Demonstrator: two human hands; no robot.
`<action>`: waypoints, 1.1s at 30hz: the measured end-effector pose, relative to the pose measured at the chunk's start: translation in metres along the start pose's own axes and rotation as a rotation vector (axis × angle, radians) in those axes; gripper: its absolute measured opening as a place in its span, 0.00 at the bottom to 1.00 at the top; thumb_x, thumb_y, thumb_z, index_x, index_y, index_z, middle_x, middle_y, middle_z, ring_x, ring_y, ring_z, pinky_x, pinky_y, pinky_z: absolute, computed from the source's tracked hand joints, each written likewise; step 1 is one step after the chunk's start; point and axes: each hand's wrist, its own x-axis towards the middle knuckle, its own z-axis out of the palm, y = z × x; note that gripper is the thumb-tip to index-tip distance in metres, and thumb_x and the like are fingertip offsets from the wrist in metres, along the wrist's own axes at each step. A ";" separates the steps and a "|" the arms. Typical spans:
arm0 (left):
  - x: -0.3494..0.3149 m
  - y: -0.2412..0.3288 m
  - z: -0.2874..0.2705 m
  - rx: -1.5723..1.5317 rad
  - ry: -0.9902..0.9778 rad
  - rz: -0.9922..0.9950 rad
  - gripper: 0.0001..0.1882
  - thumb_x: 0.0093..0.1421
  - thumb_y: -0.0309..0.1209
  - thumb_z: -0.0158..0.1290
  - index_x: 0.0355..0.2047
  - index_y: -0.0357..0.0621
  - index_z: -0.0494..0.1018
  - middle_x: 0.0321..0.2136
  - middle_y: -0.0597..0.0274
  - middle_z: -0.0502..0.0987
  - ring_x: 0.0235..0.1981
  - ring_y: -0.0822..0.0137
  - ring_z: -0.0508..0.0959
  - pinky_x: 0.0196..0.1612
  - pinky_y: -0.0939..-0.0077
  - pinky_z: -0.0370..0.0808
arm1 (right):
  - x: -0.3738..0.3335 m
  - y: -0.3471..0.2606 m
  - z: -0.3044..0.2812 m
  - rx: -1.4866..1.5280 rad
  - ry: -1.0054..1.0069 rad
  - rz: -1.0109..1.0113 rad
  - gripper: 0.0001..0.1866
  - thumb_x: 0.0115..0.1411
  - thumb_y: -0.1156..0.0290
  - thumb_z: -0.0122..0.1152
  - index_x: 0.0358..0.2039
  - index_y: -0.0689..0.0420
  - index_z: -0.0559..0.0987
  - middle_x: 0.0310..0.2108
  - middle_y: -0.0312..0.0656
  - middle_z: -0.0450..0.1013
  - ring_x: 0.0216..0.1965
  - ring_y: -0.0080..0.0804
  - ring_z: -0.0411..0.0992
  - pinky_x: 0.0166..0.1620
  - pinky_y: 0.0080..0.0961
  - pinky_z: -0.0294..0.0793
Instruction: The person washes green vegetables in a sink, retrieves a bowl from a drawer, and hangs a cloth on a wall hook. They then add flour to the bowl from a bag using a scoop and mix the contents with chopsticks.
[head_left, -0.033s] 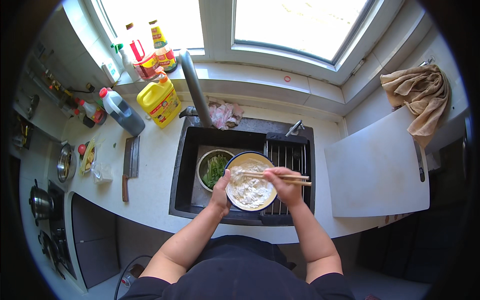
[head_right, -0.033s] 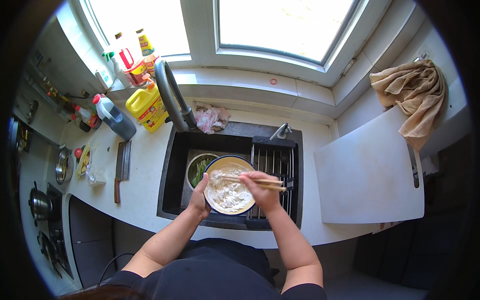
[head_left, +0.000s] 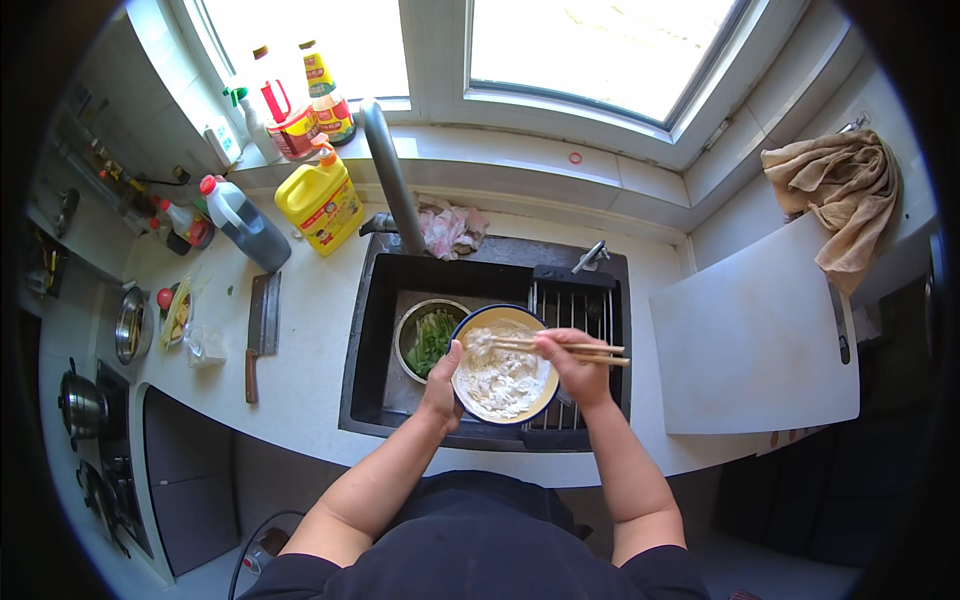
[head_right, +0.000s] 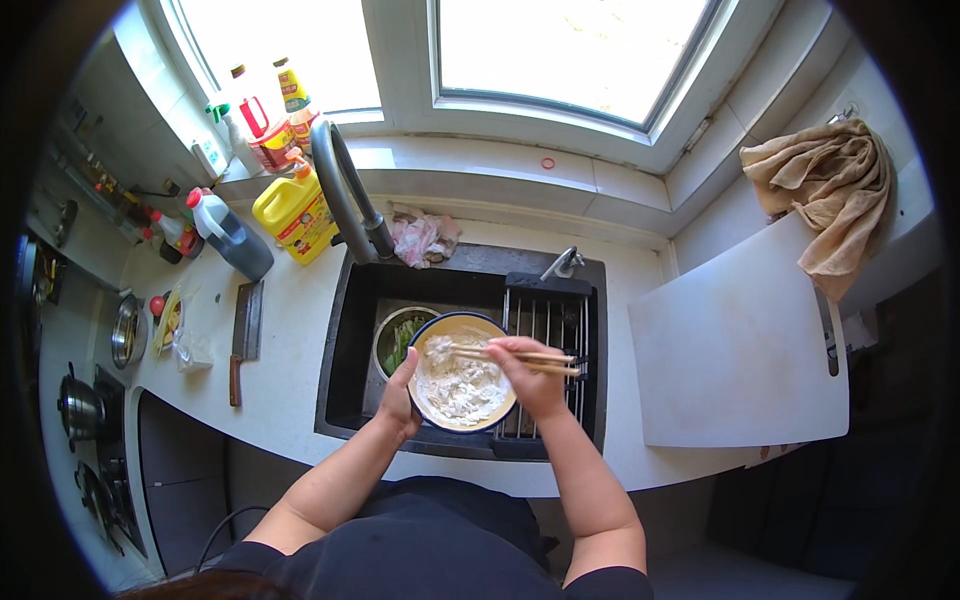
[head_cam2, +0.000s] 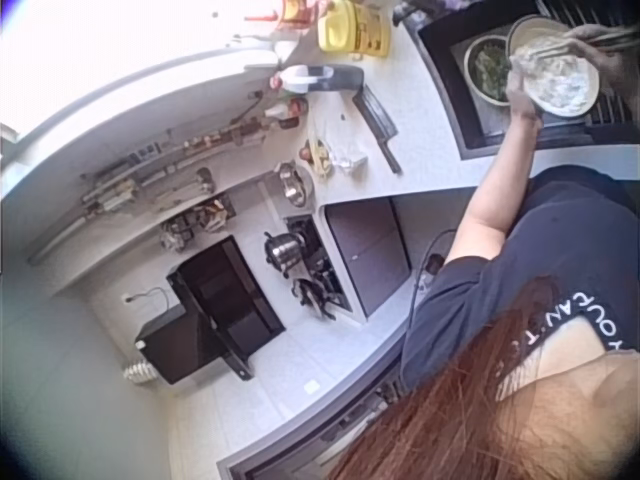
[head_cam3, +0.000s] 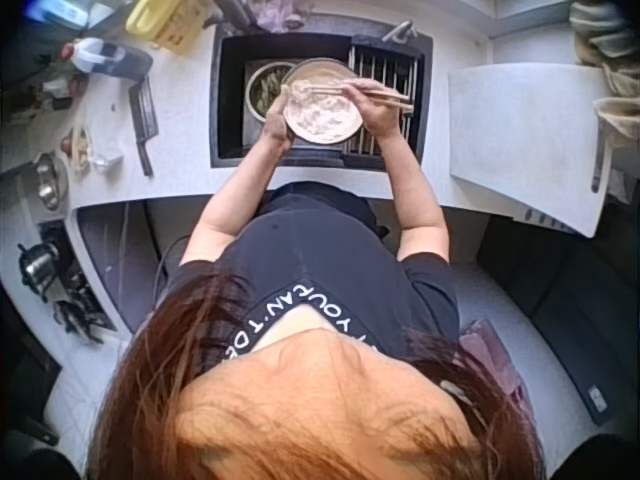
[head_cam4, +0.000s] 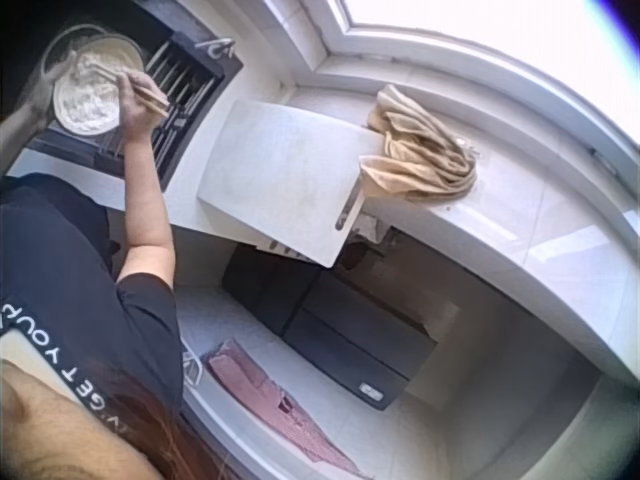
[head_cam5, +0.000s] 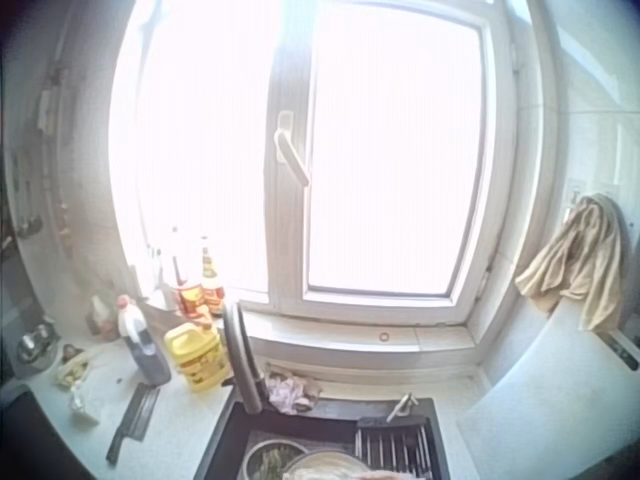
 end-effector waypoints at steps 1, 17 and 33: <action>-0.002 0.000 0.001 0.004 -0.022 0.001 0.35 0.64 0.54 0.43 0.58 0.36 0.61 0.55 0.49 0.69 0.55 0.58 0.70 0.58 0.66 0.66 | 0.005 0.001 -0.006 -0.001 0.042 -0.014 0.04 0.54 0.81 0.64 0.32 0.62 0.81 0.30 0.43 0.78 0.32 0.28 0.78 0.38 0.23 0.80; 0.003 0.009 -0.006 -0.130 0.059 0.112 0.34 0.65 0.54 0.39 0.60 0.38 0.60 0.57 0.51 0.67 0.57 0.57 0.68 0.61 0.64 0.63 | -0.016 -0.016 -0.030 -0.316 0.183 0.122 0.05 0.54 0.77 0.65 0.33 0.61 0.83 0.31 0.43 0.79 0.31 0.25 0.77 0.36 0.20 0.77; 0.018 0.007 -0.004 -0.143 0.069 0.094 0.34 0.65 0.56 0.38 0.59 0.39 0.60 0.56 0.52 0.68 0.57 0.58 0.69 0.60 0.65 0.65 | -0.033 0.005 0.013 -0.157 -0.013 0.033 0.06 0.54 0.79 0.65 0.34 0.63 0.82 0.32 0.43 0.79 0.34 0.25 0.77 0.40 0.20 0.78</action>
